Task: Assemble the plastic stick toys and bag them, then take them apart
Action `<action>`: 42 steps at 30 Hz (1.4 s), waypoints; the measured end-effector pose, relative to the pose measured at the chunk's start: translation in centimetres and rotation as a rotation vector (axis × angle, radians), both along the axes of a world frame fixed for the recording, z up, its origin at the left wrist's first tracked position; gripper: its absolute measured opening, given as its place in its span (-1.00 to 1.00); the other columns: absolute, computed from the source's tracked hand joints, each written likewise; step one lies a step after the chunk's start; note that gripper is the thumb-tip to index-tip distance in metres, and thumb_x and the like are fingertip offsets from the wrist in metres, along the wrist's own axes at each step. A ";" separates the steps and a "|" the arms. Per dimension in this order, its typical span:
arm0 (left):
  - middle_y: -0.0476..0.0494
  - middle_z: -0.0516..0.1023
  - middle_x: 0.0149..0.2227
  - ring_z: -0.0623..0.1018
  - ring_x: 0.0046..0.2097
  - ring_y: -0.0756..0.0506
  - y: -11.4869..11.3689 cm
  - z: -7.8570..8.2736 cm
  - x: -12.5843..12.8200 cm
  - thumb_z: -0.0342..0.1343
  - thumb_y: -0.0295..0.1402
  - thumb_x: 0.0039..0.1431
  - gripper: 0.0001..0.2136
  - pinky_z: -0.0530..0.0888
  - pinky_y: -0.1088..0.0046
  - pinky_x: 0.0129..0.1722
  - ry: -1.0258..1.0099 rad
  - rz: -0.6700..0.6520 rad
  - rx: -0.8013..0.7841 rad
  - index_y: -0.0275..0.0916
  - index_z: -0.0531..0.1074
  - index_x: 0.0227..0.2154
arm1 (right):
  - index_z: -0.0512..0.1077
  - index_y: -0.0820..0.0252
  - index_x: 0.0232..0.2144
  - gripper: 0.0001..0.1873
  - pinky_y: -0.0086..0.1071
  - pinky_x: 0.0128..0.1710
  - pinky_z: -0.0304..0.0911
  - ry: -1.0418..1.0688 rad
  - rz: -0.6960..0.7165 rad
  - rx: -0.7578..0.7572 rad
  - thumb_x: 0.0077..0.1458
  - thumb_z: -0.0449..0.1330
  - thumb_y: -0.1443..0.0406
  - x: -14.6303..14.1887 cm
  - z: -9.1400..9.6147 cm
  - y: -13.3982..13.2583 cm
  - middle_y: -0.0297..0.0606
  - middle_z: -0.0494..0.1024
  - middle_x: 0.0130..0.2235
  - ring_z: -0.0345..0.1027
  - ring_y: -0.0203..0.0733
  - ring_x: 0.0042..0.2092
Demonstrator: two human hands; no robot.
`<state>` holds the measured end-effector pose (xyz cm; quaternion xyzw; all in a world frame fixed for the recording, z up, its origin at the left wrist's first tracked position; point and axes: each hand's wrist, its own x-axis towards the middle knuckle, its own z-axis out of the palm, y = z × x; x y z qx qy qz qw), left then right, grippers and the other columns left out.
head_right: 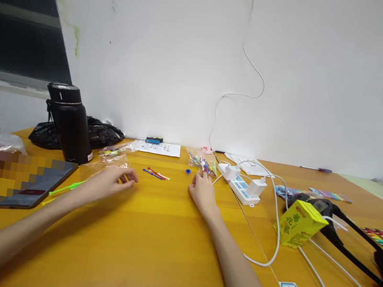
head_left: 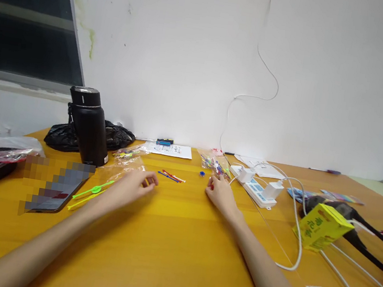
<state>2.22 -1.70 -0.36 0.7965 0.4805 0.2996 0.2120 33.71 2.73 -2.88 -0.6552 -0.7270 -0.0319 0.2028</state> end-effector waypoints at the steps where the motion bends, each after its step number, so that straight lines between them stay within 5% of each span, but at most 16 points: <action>1: -0.15 0.65 -0.24 0.60 -0.24 -0.18 0.2 -0.7 1.1 0.10 -0.23 0.16 -0.81 0.44 0.36 -0.21 -0.078 -0.060 -0.043 -0.16 0.56 -0.27 | 0.44 0.25 -0.32 -0.90 -0.29 -0.15 0.27 0.048 0.071 -0.007 0.10 0.14 0.44 -0.6 -0.1 0.0 -0.07 0.46 -0.18 0.37 -0.10 -0.16; 6: -0.32 0.59 -0.01 0.62 -0.23 -0.11 1.1 -4.2 4.3 0.24 -0.25 0.09 -0.65 0.50 0.30 -0.12 -0.520 -0.201 -0.338 -0.22 0.46 -0.06 | 0.37 0.19 -0.22 -0.87 -0.40 -0.18 0.38 0.545 0.590 -0.041 0.12 0.18 0.37 -5.4 -0.9 -1.5 -0.25 0.44 -0.19 0.40 -0.27 -0.22; 10: -0.29 0.58 -0.01 0.62 -0.12 -0.12 1.3 -5.3 4.2 0.28 -0.20 0.13 -0.62 0.50 0.29 -0.03 -0.669 -0.298 -0.352 -0.23 0.44 -0.03 | 0.37 0.16 -0.18 -0.80 -0.36 -0.10 0.42 0.671 0.769 -0.089 0.11 0.20 0.37 -7.7 -1.6 -2.8 -0.24 0.45 -0.12 0.43 -0.24 -0.12; 14: -0.27 0.60 -0.08 0.64 -0.13 -0.15 1.6 -5.2 3.8 0.30 -0.15 0.11 -0.65 0.50 0.24 0.02 -0.757 -0.230 -0.404 -0.28 0.46 -0.14 | 0.35 0.15 -0.05 -0.62 -0.20 0.02 0.36 0.547 0.636 0.013 0.06 0.17 0.47 -6.3 -2.0 -1.7 -0.19 0.46 -0.07 0.39 -0.14 -0.03; 18: -0.28 0.60 -0.10 0.64 -0.18 -0.14 1.5 -5.0 3.9 0.34 -0.15 0.07 -0.61 0.50 0.21 0.02 -0.775 -0.176 -0.431 -0.29 0.46 -0.15 | 0.43 0.13 -0.05 -0.66 -0.03 0.16 0.21 0.315 0.443 0.131 0.12 0.12 0.46 -4.2 -2.3 -0.2 -0.15 0.46 0.00 0.27 -0.01 0.10; 26: -0.25 0.57 -0.09 0.64 -0.19 -0.12 1.3 -5.0 4.1 0.32 -0.15 0.09 -0.64 0.52 0.23 -0.02 -0.766 -0.185 -0.391 -0.29 0.47 -0.15 | 0.52 0.12 -0.12 -0.74 -0.10 0.10 0.26 0.206 0.554 0.096 0.17 0.14 0.42 -5.1 -2.0 -0.7 -0.18 0.56 -0.06 0.31 -0.02 0.04; 42: -0.25 0.55 -0.08 0.63 -0.20 -0.12 1.3 -4.9 4.1 0.32 -0.15 0.10 -0.64 0.53 0.21 -0.02 -0.766 -0.197 -0.399 -0.29 0.46 -0.15 | 0.55 0.15 -0.06 -0.68 -0.16 0.10 0.29 0.142 0.529 0.123 0.22 0.09 0.43 -5.3 -2.3 -0.6 -0.18 0.59 -0.03 0.34 -0.07 0.04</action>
